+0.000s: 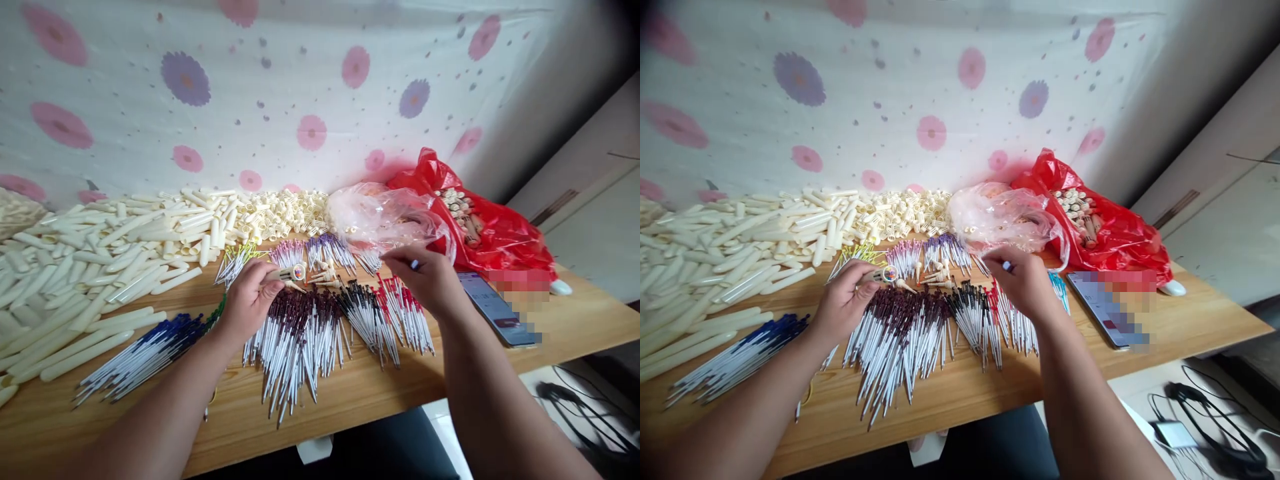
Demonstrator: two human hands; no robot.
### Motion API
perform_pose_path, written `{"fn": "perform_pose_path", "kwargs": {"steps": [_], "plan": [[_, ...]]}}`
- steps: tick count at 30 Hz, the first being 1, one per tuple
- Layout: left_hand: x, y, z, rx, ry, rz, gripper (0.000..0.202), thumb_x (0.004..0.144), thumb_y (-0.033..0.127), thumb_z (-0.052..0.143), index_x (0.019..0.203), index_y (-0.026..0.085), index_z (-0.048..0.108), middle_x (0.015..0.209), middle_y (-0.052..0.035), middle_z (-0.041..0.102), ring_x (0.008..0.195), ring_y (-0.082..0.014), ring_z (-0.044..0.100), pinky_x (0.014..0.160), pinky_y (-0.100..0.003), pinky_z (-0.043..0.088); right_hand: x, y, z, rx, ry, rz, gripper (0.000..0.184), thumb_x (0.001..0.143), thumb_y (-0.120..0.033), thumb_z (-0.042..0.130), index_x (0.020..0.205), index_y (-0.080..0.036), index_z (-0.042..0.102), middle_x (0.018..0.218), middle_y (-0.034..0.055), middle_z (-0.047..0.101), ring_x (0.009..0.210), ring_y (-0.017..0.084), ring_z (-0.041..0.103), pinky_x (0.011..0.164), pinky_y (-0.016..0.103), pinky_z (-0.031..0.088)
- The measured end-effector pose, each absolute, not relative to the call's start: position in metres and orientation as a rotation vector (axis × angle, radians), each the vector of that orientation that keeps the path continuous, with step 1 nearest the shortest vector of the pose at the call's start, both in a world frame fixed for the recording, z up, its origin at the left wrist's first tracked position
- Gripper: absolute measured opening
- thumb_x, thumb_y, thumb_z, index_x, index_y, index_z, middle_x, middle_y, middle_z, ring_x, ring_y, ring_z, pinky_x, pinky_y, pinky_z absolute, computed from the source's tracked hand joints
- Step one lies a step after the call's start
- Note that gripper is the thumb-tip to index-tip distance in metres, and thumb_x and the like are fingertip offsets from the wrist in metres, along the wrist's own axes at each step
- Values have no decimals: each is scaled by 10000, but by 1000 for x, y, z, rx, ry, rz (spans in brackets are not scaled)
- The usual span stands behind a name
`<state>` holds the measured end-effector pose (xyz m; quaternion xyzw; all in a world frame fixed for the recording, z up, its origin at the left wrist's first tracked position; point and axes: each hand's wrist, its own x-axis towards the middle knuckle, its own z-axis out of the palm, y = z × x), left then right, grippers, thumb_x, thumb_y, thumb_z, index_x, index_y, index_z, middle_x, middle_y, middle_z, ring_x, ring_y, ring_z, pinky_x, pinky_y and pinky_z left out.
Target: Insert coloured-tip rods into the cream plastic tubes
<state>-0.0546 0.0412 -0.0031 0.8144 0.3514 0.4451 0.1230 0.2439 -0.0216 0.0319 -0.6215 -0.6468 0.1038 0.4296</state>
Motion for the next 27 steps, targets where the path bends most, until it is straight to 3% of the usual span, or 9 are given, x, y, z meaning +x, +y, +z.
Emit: {"fn": "perform_pose_path", "kwargs": {"steps": [6,10,15,19,27], "plan": [[-54,43,-6,2359,976,1271,269,899,441,478,873,185,556,808,-23,527,756,-169,527,676,-290,433,272,-48,-6,-2219,-1957,323,190,830,-250,509,814,-181,685,790,59,698,712,176,599,634,252,367],[-54,44,-7,2371,980,1223,293,893,466,470,882,189,562,815,-25,538,763,-174,528,677,-289,440,262,-55,-14,-2240,-1960,355,162,820,-227,507,817,-192,665,821,43,688,734,155,596,638,228,355],[-56,47,-10,2373,1033,1174,298,891,467,465,895,187,564,834,-30,541,792,-184,534,716,-298,446,253,-58,-12,-2315,-1984,414,165,786,-315,562,730,-191,656,702,39,670,651,160,579,564,238,309],[-56,46,-9,2379,1015,1168,290,890,467,465,897,193,560,821,-24,533,777,-181,533,704,-295,443,254,-58,-11,-2347,-2023,422,173,788,-342,572,751,-200,664,723,32,674,675,156,585,565,237,303],[-55,44,-6,2406,954,1190,265,899,431,467,877,184,559,818,-28,536,781,-179,533,706,-293,431,252,-53,-10,-2511,-2021,356,228,794,-311,515,733,-162,676,739,84,681,711,192,623,543,262,281]]}}
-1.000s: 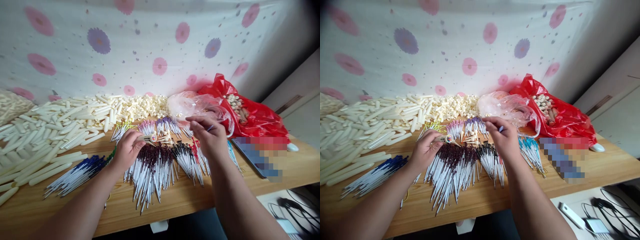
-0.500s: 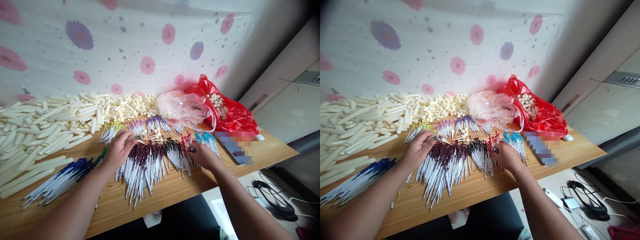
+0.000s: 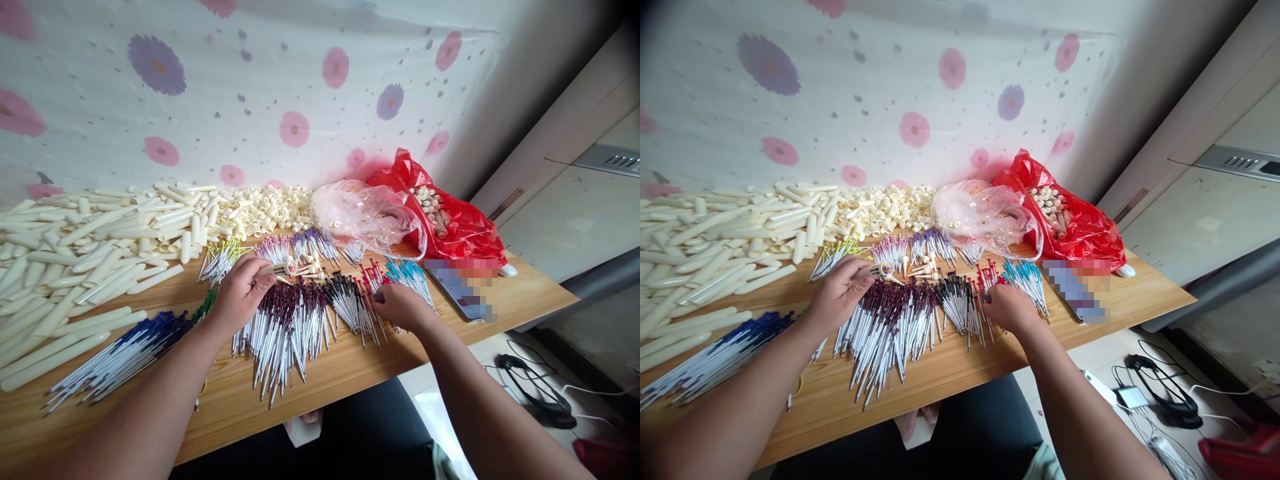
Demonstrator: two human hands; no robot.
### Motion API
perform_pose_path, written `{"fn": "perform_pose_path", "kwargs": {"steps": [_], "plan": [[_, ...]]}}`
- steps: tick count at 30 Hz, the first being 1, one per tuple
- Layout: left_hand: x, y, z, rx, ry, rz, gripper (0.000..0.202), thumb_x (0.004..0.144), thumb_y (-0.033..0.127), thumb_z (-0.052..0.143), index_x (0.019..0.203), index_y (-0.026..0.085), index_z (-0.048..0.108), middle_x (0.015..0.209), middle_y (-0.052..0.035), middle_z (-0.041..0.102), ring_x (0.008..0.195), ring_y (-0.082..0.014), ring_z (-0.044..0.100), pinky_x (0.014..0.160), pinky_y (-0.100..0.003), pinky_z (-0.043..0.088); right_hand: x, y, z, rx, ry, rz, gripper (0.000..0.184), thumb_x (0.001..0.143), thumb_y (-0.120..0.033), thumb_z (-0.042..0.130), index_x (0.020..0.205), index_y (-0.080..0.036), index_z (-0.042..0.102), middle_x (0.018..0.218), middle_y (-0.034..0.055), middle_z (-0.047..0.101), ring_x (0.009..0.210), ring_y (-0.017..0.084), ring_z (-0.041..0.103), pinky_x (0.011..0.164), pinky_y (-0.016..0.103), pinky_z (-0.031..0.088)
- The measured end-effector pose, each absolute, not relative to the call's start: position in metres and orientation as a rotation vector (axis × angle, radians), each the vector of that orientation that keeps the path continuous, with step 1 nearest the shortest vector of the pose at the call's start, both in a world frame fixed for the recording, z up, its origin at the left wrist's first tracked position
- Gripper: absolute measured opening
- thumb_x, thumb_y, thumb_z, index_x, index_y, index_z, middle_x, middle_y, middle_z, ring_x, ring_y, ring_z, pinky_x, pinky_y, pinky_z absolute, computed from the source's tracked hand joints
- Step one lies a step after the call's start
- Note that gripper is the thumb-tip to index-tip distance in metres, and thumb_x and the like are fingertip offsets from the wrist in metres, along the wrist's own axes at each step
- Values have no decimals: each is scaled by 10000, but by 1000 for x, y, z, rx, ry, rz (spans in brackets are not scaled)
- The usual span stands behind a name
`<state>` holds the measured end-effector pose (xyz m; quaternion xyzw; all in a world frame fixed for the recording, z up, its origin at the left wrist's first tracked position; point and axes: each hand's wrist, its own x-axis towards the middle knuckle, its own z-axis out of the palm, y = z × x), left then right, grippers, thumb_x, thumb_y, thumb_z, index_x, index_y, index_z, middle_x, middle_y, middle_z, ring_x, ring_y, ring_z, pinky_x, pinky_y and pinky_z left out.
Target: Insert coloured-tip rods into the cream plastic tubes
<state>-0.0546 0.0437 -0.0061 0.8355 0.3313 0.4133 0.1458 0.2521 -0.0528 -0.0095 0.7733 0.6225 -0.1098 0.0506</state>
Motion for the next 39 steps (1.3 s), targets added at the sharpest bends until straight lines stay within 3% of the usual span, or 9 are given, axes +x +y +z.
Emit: {"fn": "perform_pose_path", "kwargs": {"steps": [4,9,15,20,23,26,31,33,39], "plan": [[-55,44,-5,2414,961,1198,268,896,431,471,865,182,562,808,-26,535,770,-179,529,694,-294,431,247,-53,-8,2359,1855,-320,221,770,-298,506,743,-158,674,744,99,684,714,212,631,537,268,283],[-55,43,-6,2433,986,1175,300,891,463,463,882,183,570,817,-30,538,788,-190,543,707,-306,439,245,-56,-6,2364,1853,-314,289,764,-413,531,758,-162,674,778,111,684,751,236,629,555,275,300],[-54,43,-5,2435,990,1168,316,893,467,451,872,178,578,824,-35,542,791,-195,551,702,-310,450,247,-52,-9,2458,1830,-359,200,713,-299,538,712,-151,673,725,113,667,695,216,606,560,272,314],[-56,45,-6,2404,960,1189,280,889,436,477,892,177,581,851,-41,550,826,-201,547,727,-316,439,253,-52,-11,2633,1883,-483,115,629,-241,575,573,-149,616,581,57,586,589,167,534,525,261,288],[-55,44,-6,2288,946,1199,301,880,470,479,861,185,574,805,-22,529,775,-182,525,707,-301,420,252,-52,-4,2748,1981,-628,157,689,-275,538,657,-148,624,560,9,539,529,120,469,506,241,302],[-53,39,-6,2069,919,1156,340,841,521,528,844,183,574,712,14,487,654,-144,471,621,-262,380,235,-43,9,2809,2261,-1062,198,734,-341,544,737,-154,609,573,-28,504,488,81,394,479,219,297],[-48,28,-2,1745,761,1078,341,728,493,690,807,166,635,714,2,581,648,-125,508,628,-253,385,177,-14,24,2209,2601,-2618,187,652,-295,718,667,-152,599,528,-61,467,442,42,317,440,203,218],[-47,24,0,1657,725,1054,289,737,444,700,805,165,668,751,-20,633,693,-134,546,653,-258,403,153,-4,26,1982,2631,-2777,181,650,-280,743,673,-155,615,539,-59,490,449,40,345,444,197,239],[-45,23,-3,1452,766,1055,271,735,405,695,771,138,675,602,8,585,470,-65,404,470,-214,314,113,13,19,1650,2653,-2902,186,689,-303,741,683,-166,614,569,-38,568,497,67,491,505,212,379]]}}
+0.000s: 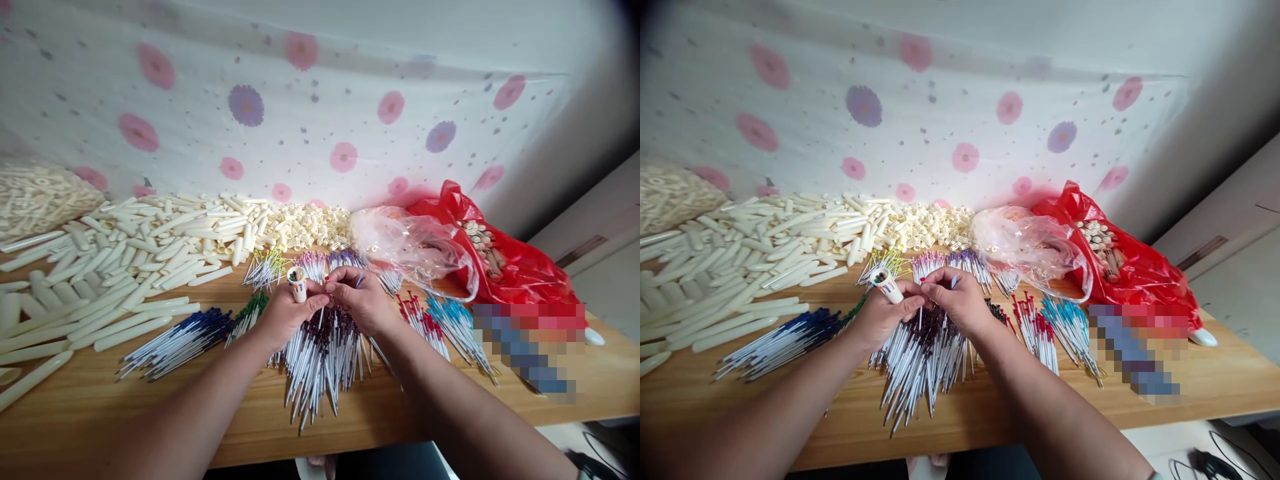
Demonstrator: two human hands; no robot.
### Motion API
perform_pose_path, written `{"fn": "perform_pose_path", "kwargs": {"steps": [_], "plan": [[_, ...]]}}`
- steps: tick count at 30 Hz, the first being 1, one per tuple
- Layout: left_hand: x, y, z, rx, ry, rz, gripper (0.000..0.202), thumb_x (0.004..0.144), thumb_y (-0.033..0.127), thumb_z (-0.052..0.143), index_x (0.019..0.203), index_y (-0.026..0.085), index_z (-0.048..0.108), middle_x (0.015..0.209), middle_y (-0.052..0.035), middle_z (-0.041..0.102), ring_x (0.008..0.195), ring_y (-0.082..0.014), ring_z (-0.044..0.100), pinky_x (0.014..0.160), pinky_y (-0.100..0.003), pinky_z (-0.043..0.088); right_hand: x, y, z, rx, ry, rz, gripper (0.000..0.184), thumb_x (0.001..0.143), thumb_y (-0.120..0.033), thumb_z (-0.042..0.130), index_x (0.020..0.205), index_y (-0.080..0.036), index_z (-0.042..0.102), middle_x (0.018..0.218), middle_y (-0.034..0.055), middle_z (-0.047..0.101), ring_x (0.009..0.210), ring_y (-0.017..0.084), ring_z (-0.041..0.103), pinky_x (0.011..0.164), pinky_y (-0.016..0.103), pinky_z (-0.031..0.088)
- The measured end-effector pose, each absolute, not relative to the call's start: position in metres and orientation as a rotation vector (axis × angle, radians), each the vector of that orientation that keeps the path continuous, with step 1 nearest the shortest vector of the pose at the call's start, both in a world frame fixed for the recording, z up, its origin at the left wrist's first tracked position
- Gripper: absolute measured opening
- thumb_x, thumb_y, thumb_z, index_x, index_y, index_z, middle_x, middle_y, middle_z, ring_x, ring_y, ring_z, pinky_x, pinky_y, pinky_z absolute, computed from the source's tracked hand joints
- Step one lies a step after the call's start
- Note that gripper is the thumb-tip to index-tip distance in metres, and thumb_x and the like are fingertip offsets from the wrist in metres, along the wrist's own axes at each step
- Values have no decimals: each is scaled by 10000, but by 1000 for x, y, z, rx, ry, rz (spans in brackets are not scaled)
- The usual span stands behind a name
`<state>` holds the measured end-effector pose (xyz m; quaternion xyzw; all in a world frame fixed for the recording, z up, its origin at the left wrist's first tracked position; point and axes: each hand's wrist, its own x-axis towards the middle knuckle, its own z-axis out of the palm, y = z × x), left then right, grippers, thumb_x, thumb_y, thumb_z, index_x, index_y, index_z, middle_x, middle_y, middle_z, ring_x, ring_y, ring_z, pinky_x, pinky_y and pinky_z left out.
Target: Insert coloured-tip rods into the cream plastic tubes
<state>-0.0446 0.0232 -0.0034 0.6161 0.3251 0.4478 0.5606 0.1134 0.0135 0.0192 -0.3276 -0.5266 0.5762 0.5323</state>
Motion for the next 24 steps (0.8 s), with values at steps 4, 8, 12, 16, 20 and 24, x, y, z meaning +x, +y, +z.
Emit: {"fn": "perform_pose_path", "kwargs": {"steps": [4,8,12,16,20,24], "plan": [[-45,25,-4,1423,792,1076,223,759,355,668,727,135,649,621,-5,616,479,-61,405,468,-207,300,112,16,14,-758,-1289,1356,160,719,-305,725,748,-172,641,598,-24,605,538,92,557,541,233,430],[-46,26,-3,1502,821,1029,207,785,332,642,700,143,642,625,1,614,490,-63,406,483,-210,309,117,17,10,-763,-1350,1248,156,747,-317,700,835,-196,658,682,-13,637,567,98,583,562,245,460],[-44,27,-1,1656,865,993,181,776,314,649,690,156,663,649,-7,634,588,-107,525,573,-238,394,124,13,18,-921,-1648,866,88,774,-262,659,750,-183,628,644,-12,621,556,95,549,537,237,434],[-45,30,2,1784,940,1077,190,766,353,672,769,164,690,745,-37,677,701,-160,610,669,-286,449,140,-9,41,-939,-1788,324,52,810,-160,610,766,-188,608,677,-2,624,603,104,559,566,245,440],[-48,33,2,1935,937,1176,152,783,325,668,779,175,692,757,-39,667,724,-162,606,694,-294,447,157,-43,62,-804,-1565,24,133,822,-108,601,887,-224,613,801,30,658,777,165,631,695,309,504],[-48,35,0,2017,886,1173,135,800,316,657,778,188,689,753,-30,637,725,-159,582,697,-294,440,160,-64,69,-731,-1650,3,143,836,-139,604,938,-238,622,808,49,671,767,179,649,671,318,532]]}}
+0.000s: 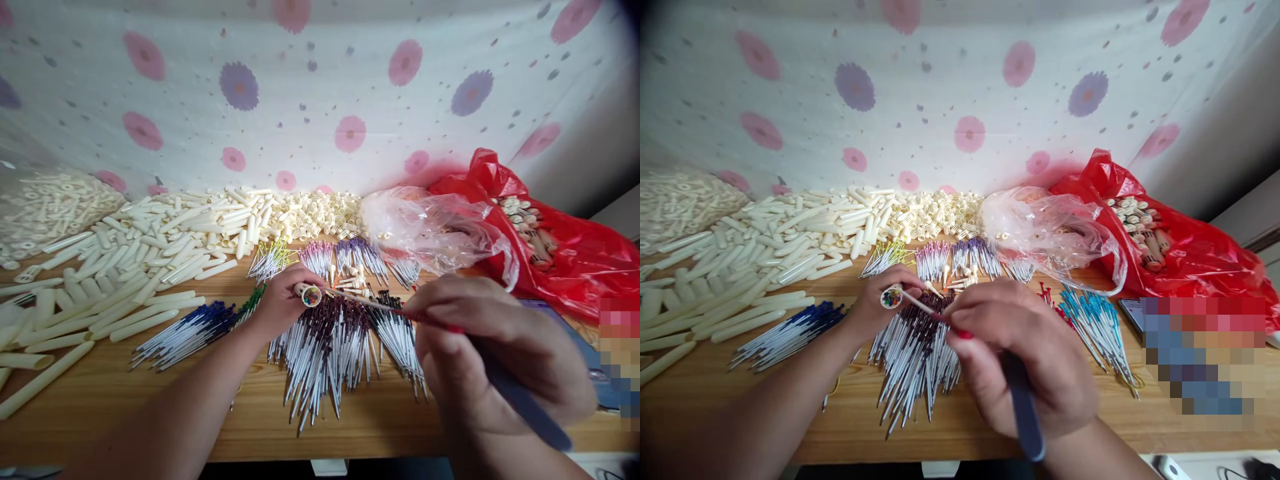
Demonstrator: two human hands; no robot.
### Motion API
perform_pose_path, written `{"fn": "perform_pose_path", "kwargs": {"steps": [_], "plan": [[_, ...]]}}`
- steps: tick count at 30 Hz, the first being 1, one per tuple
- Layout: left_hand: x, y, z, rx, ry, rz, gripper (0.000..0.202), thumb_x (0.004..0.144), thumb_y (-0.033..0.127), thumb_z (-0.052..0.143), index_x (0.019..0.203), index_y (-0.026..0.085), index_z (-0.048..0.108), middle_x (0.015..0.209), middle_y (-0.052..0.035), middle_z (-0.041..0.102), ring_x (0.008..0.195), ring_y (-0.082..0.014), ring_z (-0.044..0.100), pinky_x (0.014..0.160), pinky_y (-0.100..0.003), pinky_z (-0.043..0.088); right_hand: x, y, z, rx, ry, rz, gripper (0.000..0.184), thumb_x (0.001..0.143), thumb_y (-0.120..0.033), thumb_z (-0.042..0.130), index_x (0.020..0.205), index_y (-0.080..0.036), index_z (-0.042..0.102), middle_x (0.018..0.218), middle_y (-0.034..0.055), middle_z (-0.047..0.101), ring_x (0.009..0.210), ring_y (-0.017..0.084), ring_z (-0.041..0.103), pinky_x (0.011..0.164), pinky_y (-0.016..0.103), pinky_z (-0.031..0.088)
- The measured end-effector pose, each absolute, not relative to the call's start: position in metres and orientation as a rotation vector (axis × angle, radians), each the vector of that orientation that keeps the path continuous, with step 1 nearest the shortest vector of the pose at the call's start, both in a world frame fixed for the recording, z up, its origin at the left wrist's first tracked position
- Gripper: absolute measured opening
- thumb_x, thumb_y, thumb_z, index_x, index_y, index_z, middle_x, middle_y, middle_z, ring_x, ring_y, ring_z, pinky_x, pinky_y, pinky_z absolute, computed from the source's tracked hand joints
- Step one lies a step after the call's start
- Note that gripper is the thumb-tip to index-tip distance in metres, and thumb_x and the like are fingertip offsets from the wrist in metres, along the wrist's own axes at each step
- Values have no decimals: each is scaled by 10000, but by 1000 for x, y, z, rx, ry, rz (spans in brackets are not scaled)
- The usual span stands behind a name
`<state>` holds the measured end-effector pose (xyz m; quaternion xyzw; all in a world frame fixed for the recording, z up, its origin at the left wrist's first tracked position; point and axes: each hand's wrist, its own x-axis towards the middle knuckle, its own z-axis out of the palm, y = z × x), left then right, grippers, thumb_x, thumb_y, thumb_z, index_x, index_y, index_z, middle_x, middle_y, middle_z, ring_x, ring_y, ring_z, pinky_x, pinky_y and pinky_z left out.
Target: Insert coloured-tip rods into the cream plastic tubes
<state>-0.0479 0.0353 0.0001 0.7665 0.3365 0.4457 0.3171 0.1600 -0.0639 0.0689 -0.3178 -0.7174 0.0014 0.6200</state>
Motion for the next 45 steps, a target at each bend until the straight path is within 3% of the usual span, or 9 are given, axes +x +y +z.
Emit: {"fn": "perform_pose_path", "kwargs": {"steps": [7,17,25,29,32,36,45], "plan": [[-44,33,2,2046,825,1161,117,807,294,650,774,189,690,740,-27,616,709,-160,569,672,-292,438,145,-60,70,-661,-1846,57,200,810,-74,600,948,-219,612,812,47,703,768,157,680,672,266,564],[-44,32,2,2102,806,1180,92,780,276,669,784,185,678,732,-14,597,701,-162,545,649,-292,415,131,-44,56,-644,-1819,43,139,816,-95,591,921,-184,612,793,69,694,748,158,676,673,279,569],[-49,33,3,2212,918,1186,277,802,465,623,885,202,651,818,-26,540,788,-177,528,705,-294,412,131,-42,54,-712,-1759,108,156,809,-70,580,897,-198,597,781,53,680,738,143,640,669,277,547],[-51,30,5,2243,874,1151,529,798,662,453,1041,217,606,906,-48,509,854,-206,508,755,-325,422,131,-36,49,-736,-1803,94,159,823,-80,557,907,-206,605,798,49,672,738,144,633,656,277,537],[-51,28,6,2216,870,1181,552,851,647,340,1106,217,574,956,-63,501,912,-215,503,812,-338,419,132,-31,43,-795,-1849,27,171,833,-94,551,949,-196,624,843,55,646,754,140,619,653,274,524],[-52,28,6,2242,867,1227,466,885,581,353,1038,210,591,952,-57,488,939,-207,510,817,-325,425,133,-28,40,-842,-1856,-22,197,825,-92,567,981,-189,638,842,44,593,750,130,590,633,264,500],[-55,28,4,2365,961,1346,477,866,597,376,963,198,617,917,-56,476,893,-204,506,781,-336,446,132,-23,45,-824,-1802,94,148,776,-60,594,814,-196,640,749,8,539,628,98,512,513,221,422]]}}
